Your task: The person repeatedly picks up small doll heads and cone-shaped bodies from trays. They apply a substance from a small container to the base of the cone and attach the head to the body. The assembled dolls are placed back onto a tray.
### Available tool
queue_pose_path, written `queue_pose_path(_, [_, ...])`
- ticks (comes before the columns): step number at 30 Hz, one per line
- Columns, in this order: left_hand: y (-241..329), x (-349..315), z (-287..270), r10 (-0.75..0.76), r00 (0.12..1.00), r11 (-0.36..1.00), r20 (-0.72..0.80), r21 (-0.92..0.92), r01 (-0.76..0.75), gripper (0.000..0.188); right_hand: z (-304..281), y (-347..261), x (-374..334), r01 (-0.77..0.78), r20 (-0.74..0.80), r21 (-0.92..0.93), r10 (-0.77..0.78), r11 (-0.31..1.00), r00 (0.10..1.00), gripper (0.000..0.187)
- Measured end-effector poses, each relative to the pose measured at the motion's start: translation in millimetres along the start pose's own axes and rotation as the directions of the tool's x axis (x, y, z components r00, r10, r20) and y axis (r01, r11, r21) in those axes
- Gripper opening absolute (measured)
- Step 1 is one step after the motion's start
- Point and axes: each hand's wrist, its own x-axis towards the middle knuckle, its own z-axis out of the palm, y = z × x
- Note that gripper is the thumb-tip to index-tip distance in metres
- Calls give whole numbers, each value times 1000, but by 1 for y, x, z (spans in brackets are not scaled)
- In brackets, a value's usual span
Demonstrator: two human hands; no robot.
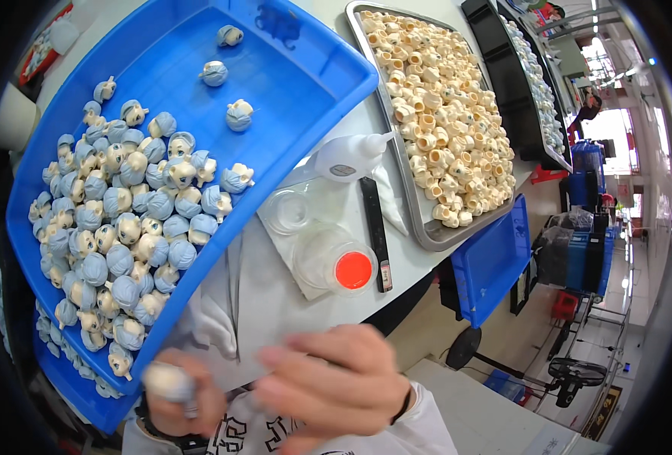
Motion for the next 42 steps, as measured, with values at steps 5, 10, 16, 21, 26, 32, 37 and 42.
queue_pose_path(5, [4, 3, 26, 83, 996, 993, -27, -86, -85, 54, -60, 38, -5, -570, -464, -238, 423, 786, 778, 24])
queue_pose_path(10, [16, 21, 32, -170, 982, 985, -80, -39, 167, 36, -76, 102, -32, -635, -310, -522, 567, 569, 763, 22])
queue_pose_path(16, [15, 20, 28, -344, 937, 915, -58, 202, 349, 17, -72, 99, -29, -674, -369, -466, 567, 572, 736, 21])
queue_pose_path(21, [23, 18, 21, -532, 844, 846, 70, 100, 524, 21, -46, 14, -15, -478, -423, 212, 521, 852, 741, 24])
queue_pose_path(26, [19, 23, 27, -454, 890, 819, 42, 414, 398, 23, 6, -17, -1, -119, 94, 374, 90, 920, 992, 28])
queue_pose_path(32, [15, 25, 18, -489, 862, 749, 135, 572, 335, 21, 19, -15, 5, -5, 89, 328, -26, 945, 996, 37])
queue_pose_path(37, [13, 27, 21, -551, 829, 711, 97, 574, 406, 21, 23, -13, 1, 48, 24, 275, -56, 960, 998, 37])
queue_pose_path(42, [20, 24, 18, -496, 868, 725, 10, 555, 408, 30, 21, -14, 19, 34, 55, 162, -44, 986, 998, 34])
